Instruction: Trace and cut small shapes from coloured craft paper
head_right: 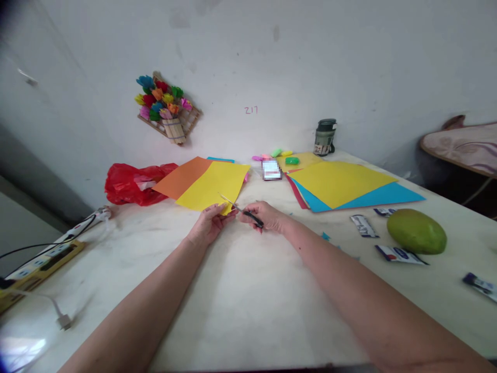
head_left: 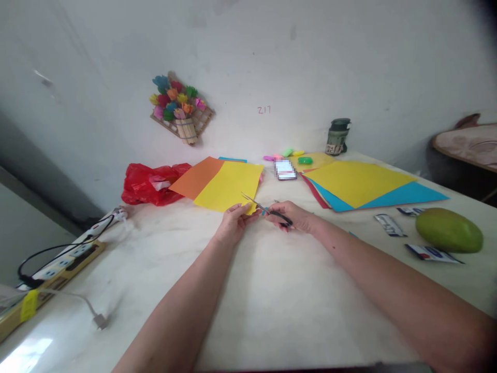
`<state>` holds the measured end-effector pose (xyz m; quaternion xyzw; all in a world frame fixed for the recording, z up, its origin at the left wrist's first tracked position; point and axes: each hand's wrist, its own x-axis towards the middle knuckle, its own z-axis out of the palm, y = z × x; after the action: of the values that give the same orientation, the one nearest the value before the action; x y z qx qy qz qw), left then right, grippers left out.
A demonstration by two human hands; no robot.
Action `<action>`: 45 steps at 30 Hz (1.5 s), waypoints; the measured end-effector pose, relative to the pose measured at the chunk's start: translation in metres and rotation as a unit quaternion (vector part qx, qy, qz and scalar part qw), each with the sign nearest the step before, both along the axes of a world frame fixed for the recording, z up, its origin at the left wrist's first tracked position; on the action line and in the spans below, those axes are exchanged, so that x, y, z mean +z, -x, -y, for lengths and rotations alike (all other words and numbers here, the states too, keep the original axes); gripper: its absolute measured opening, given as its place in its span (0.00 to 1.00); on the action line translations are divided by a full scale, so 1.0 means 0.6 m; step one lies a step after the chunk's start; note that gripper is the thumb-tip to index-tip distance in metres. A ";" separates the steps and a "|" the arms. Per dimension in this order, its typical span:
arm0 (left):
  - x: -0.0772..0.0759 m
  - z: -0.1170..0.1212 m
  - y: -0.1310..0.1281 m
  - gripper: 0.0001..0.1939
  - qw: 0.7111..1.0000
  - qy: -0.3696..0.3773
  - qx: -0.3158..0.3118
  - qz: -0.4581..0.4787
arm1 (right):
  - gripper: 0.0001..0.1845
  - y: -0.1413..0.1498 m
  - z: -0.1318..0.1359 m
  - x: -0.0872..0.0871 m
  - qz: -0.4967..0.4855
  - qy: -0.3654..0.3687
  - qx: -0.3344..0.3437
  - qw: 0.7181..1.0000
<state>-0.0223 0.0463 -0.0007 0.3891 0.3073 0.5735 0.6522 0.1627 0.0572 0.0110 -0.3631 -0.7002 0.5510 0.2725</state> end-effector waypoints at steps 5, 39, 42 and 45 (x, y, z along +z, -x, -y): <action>0.000 0.000 0.000 0.07 1.000 -0.012 0.005 -0.001 | 0.20 -0.002 0.000 -0.001 0.014 0.007 0.012 1.000; -0.002 0.001 0.001 0.07 0.999 -0.040 -0.004 -0.015 | 0.18 -0.003 0.002 0.006 0.011 0.025 0.002 1.000; -0.002 0.001 0.002 0.07 0.999 -0.039 -0.006 -0.012 | 0.18 -0.003 0.001 0.003 0.010 0.024 0.002 1.000; -0.002 0.000 0.002 0.07 0.999 -0.035 -0.004 -0.013 | 0.18 -0.004 -0.001 0.001 0.008 0.022 0.002 1.000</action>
<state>-0.0236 0.0460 -0.0021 0.4206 0.2934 0.5762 0.6364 0.1650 0.0576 0.0116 -0.3716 -0.6907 0.5643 0.2576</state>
